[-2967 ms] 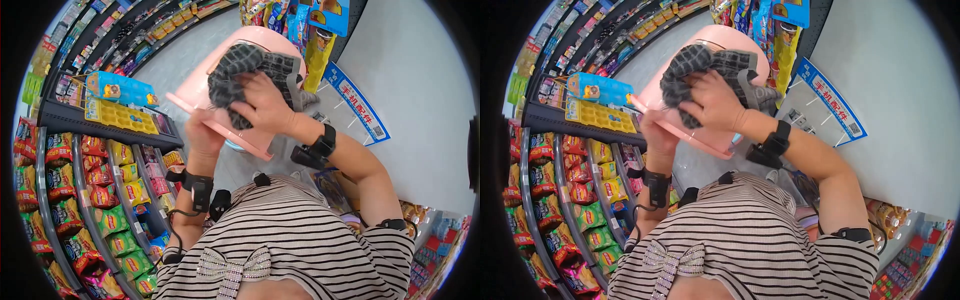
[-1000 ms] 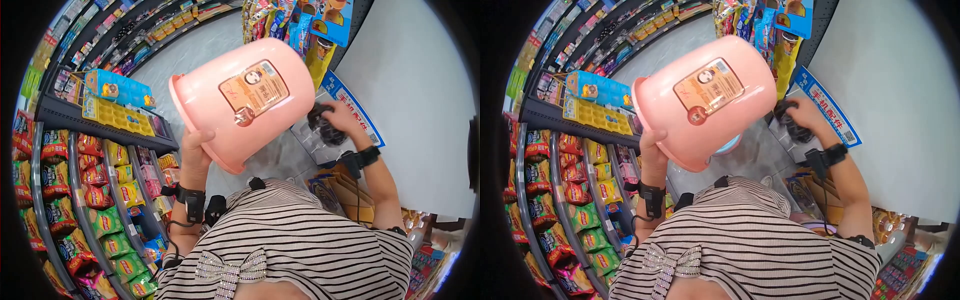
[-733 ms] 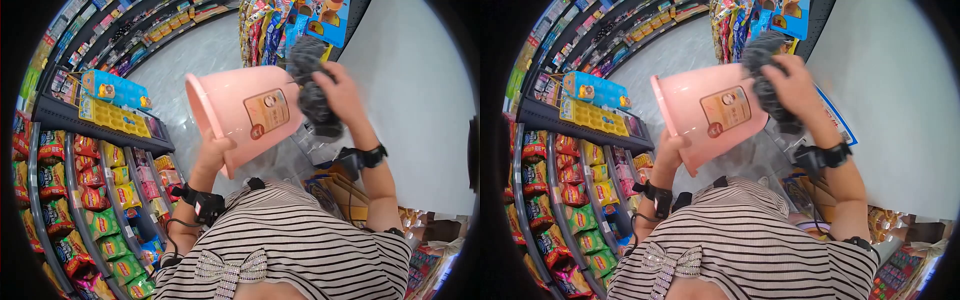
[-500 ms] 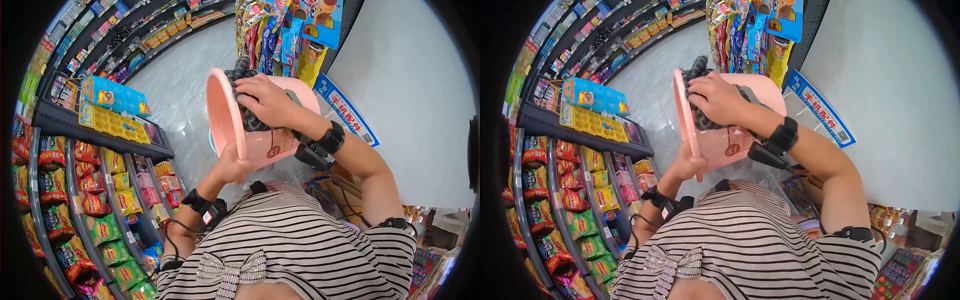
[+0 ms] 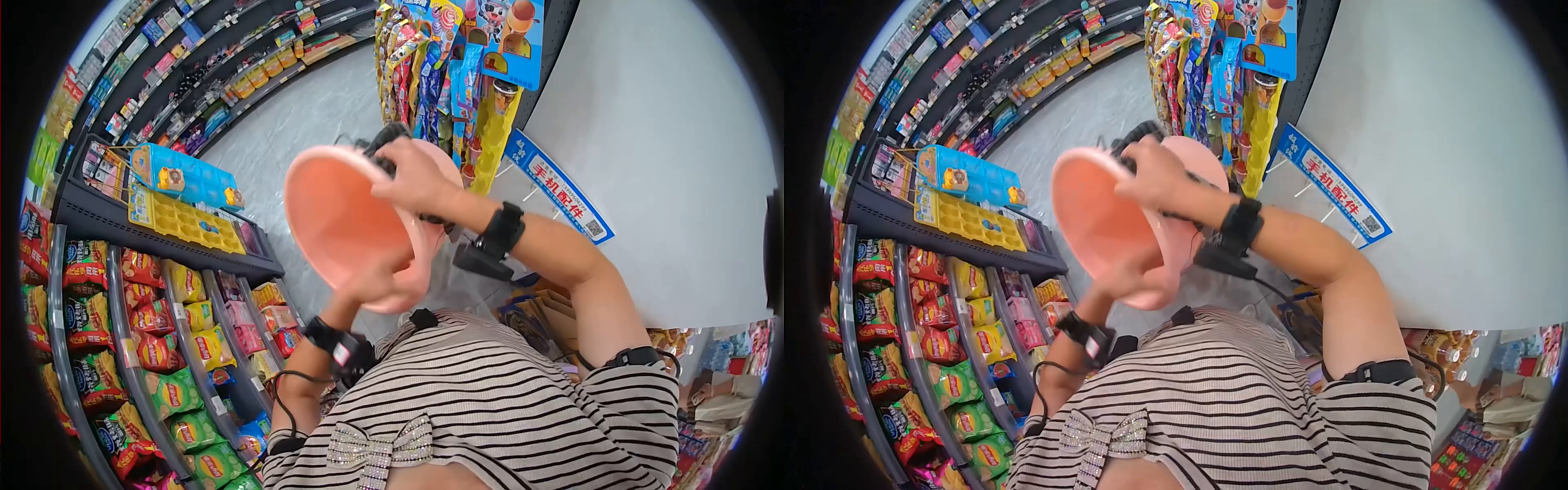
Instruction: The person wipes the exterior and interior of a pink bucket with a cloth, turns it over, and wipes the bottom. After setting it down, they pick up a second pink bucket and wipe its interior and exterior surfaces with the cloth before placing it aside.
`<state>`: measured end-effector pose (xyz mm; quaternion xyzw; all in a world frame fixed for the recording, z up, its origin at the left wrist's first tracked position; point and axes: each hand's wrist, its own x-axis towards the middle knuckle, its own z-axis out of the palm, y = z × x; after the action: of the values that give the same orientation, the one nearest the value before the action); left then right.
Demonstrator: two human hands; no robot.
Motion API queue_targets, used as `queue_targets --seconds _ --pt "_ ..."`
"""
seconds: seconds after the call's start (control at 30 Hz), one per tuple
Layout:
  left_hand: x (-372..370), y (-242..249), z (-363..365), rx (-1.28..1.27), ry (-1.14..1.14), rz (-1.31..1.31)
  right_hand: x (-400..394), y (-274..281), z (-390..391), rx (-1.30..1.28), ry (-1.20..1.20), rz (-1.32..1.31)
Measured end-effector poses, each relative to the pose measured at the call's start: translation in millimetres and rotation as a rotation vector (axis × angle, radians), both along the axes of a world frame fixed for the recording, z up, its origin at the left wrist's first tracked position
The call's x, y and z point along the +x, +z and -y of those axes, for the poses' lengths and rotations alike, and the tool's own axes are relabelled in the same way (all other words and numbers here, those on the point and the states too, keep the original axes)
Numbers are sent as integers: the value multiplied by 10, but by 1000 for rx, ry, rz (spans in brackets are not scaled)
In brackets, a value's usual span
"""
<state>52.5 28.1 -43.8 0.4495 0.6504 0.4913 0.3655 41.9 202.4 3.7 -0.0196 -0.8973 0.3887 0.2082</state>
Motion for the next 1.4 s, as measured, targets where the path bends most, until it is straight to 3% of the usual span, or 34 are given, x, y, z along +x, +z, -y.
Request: queue_targets --seconds 0.03,0.1,0.2,0.3,0.43,0.5,0.6,0.67,0.83,0.97,1.03,1.17,1.23,1.4 --pt "-175 72 -16 76 26 336 103 -30 108 36 46 -41" --pt "-428 37 -60 565 222 1043 233 -222 311 59 91 -87" --pt "-271 243 -210 525 511 850 390 -309 417 60 163 -115" --pt "-325 111 -165 609 501 1003 493 -378 473 34 235 -155" --pt "-210 61 -44 610 586 946 350 -359 400 412 257 -388" --pt "-162 15 8 591 593 908 178 -367 250 489 117 -394" --pt "-74 59 93 493 566 754 -98 -370 -300 345 -169 -216" --pt "-37 14 188 489 568 789 -151 -501 -654 280 -349 -340" --pt "-10 -125 273 504 659 796 -13 -1223 -1100 -11 -558 120" --pt "-180 116 369 581 612 896 571 -1480 -1058 131 -475 670" --pt "-252 137 366 634 672 813 642 -1532 -1202 189 -425 616" --pt "-365 53 228 576 885 531 651 -1003 -1281 -106 -506 291" --pt "-330 -61 193 330 916 380 597 -735 -1199 -199 -410 199" --pt "-48 135 35 1 718 164 335 -599 -521 -336 -64 245"
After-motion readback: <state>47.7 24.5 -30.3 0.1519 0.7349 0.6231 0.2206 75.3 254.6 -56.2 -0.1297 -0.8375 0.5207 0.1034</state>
